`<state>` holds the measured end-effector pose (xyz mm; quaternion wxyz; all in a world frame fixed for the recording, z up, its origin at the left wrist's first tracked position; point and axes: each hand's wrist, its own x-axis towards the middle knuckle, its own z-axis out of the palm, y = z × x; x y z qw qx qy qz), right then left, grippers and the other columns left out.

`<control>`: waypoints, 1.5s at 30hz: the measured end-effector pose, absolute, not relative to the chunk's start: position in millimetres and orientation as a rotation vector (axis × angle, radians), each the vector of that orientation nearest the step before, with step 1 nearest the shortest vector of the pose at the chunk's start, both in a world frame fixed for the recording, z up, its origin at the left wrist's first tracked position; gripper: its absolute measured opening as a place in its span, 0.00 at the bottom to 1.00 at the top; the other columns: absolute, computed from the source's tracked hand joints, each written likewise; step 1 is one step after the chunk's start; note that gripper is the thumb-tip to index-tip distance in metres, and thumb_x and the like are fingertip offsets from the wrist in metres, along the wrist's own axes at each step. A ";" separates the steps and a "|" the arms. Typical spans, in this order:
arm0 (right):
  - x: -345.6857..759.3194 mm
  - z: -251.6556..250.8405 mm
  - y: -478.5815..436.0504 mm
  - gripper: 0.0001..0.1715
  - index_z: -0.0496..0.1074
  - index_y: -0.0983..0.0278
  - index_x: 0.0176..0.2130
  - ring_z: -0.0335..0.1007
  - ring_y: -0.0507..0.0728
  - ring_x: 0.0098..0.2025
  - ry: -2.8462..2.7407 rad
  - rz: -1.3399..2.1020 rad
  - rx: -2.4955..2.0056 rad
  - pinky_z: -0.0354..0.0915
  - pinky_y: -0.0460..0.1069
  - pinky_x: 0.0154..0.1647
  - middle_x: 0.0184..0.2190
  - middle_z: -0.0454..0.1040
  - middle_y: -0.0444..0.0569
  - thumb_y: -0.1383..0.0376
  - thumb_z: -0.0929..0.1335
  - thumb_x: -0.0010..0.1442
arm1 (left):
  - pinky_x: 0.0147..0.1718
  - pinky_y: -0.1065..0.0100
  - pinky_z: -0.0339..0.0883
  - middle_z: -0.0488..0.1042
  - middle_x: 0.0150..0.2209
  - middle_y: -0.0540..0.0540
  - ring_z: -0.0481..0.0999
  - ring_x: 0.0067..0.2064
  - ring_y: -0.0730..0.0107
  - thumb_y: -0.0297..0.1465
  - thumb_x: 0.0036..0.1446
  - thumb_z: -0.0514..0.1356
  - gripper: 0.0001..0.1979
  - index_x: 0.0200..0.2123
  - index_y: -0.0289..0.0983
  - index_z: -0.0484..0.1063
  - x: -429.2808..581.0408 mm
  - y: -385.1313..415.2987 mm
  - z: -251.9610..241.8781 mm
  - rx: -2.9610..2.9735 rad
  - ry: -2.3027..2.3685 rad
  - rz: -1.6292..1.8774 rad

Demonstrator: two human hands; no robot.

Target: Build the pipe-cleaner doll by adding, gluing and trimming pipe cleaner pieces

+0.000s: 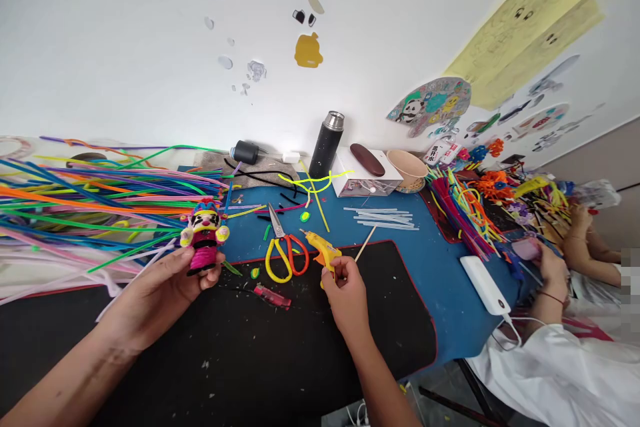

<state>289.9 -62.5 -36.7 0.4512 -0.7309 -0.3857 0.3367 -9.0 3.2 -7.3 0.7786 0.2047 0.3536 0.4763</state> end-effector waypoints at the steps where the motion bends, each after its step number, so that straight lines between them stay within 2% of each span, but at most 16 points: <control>1: 288.7 -36.1 -61.1 0.20 0.68 0.59 0.39 0.56 0.49 0.18 -0.861 0.896 -1.757 0.53 0.45 0.17 0.26 0.66 0.37 0.51 0.75 0.55 | 0.31 0.70 0.79 0.85 0.35 0.38 0.80 0.31 0.66 0.38 0.50 0.78 0.16 0.36 0.34 0.85 -8.7 2.8 -7.0 0.439 0.765 1.027; 3: 285.5 -33.7 -58.2 0.20 0.69 0.59 0.37 0.54 0.47 0.16 -0.706 0.976 -1.674 0.49 0.43 0.15 0.26 0.66 0.36 0.52 0.76 0.54 | 0.31 0.69 0.79 0.85 0.35 0.39 0.80 0.31 0.65 0.37 0.49 0.78 0.15 0.35 0.34 0.84 -8.5 2.1 -6.8 0.433 0.758 1.023; 9: 274.6 -26.5 -53.1 0.20 0.71 0.61 0.35 0.52 0.45 0.17 -0.514 1.028 -1.488 0.48 0.42 0.14 0.26 0.65 0.36 0.56 0.79 0.49 | 0.32 0.68 0.79 0.85 0.36 0.38 0.81 0.33 0.63 0.36 0.53 0.76 0.12 0.36 0.34 0.84 -9.0 -1.0 -12.0 0.445 0.728 0.997; 13: 268.7 -26.6 -53.7 0.20 0.71 0.60 0.35 0.51 0.45 0.17 -0.483 1.062 -1.473 0.48 0.42 0.14 0.25 0.66 0.36 0.56 0.80 0.49 | 0.39 0.65 0.79 0.85 0.34 0.40 0.84 0.36 0.60 0.34 0.53 0.77 0.09 0.34 0.36 0.84 -4.4 -5.6 -14.1 0.427 0.725 0.989; 16: 263.0 -25.1 -52.8 0.20 0.70 0.60 0.34 0.52 0.45 0.18 -0.468 1.048 -1.461 0.48 0.42 0.15 0.25 0.65 0.36 0.57 0.80 0.48 | 0.45 0.61 0.78 0.86 0.34 0.41 0.85 0.38 0.56 0.35 0.52 0.77 0.11 0.36 0.36 0.86 2.6 -9.8 -11.4 0.462 0.709 0.929; 20: 251.4 -20.7 -47.9 0.18 0.70 0.60 0.33 0.50 0.45 0.18 -0.511 1.082 -1.417 0.47 0.41 0.16 0.23 0.61 0.34 0.59 0.79 0.50 | 0.52 0.56 0.74 0.87 0.41 0.38 0.86 0.45 0.49 0.38 0.52 0.77 0.16 0.42 0.37 0.86 13.7 -15.8 -8.0 0.517 0.681 0.841; 25: 241.9 -23.2 -48.2 0.17 0.69 0.60 0.34 0.49 0.45 0.17 -0.615 1.175 -1.426 0.43 0.42 0.17 0.23 0.61 0.34 0.57 0.77 0.53 | 0.53 0.53 0.73 0.87 0.39 0.37 0.85 0.47 0.46 0.39 0.52 0.77 0.15 0.41 0.37 0.86 19.9 -19.6 -9.6 0.537 0.650 0.809; 29: 248.1 -27.8 -61.1 0.19 0.74 0.60 0.42 0.46 0.46 0.17 -0.819 1.171 -1.532 0.45 0.44 0.18 0.23 0.60 0.34 0.50 0.74 0.60 | 0.50 0.55 0.75 0.87 0.38 0.38 0.86 0.44 0.48 0.38 0.54 0.76 0.13 0.38 0.36 0.85 13.8 -17.0 -9.8 0.516 0.643 0.855; 31: 252.8 -26.6 -67.7 0.23 0.77 0.60 0.51 0.52 0.50 0.19 -1.014 1.190 -1.615 0.50 0.46 0.20 0.21 0.58 0.34 0.48 0.72 0.63 | 0.47 0.58 0.76 0.87 0.37 0.38 0.86 0.42 0.50 0.39 0.54 0.76 0.13 0.37 0.36 0.85 10.4 -15.4 -9.4 0.509 0.652 0.867; 33: 255.7 -22.6 -71.5 0.26 0.76 0.59 0.59 0.60 0.53 0.23 -1.255 1.162 -1.730 0.56 0.47 0.25 0.21 0.62 0.37 0.50 0.71 0.66 | 0.43 0.61 0.77 0.86 0.36 0.39 0.86 0.40 0.52 0.40 0.53 0.76 0.14 0.36 0.36 0.85 8.5 -14.6 -8.8 0.502 0.664 0.866; 35: 256.1 -17.7 -71.9 0.27 0.75 0.56 0.62 0.67 0.56 0.28 -1.498 1.069 -1.870 0.58 0.48 0.30 0.24 0.69 0.40 0.52 0.70 0.67 | 0.40 0.63 0.76 0.86 0.35 0.39 0.86 0.40 0.52 0.39 0.52 0.77 0.14 0.36 0.36 0.85 8.2 -14.7 -7.9 0.503 0.665 0.861; 37: 254.3 -14.1 -70.0 0.28 0.75 0.55 0.64 0.70 0.58 0.29 -1.685 0.951 -1.995 0.57 0.49 0.31 0.25 0.72 0.41 0.54 0.71 0.67 | 0.39 0.64 0.76 0.86 0.35 0.38 0.86 0.40 0.52 0.39 0.52 0.77 0.14 0.36 0.36 0.85 8.8 -15.3 -6.6 0.510 0.658 0.860; 40: 250.6 -14.5 -67.4 0.25 0.76 0.55 0.60 0.72 0.59 0.28 -1.804 0.821 -2.086 0.54 0.48 0.29 0.25 0.73 0.41 0.55 0.72 0.65 | 0.39 0.64 0.76 0.86 0.36 0.38 0.86 0.40 0.53 0.39 0.52 0.77 0.15 0.39 0.35 0.86 10.1 -16.3 -4.5 0.514 0.642 0.860; 45: 251.2 -20.4 -70.1 0.12 0.75 0.57 0.48 0.68 0.57 0.24 -1.709 0.803 -2.027 0.53 0.48 0.27 0.21 0.68 0.38 0.57 0.70 0.66 | 0.43 0.63 0.77 0.87 0.41 0.38 0.86 0.42 0.53 0.38 0.52 0.77 0.17 0.42 0.36 0.86 11.0 -17.3 -4.2 0.503 0.617 0.865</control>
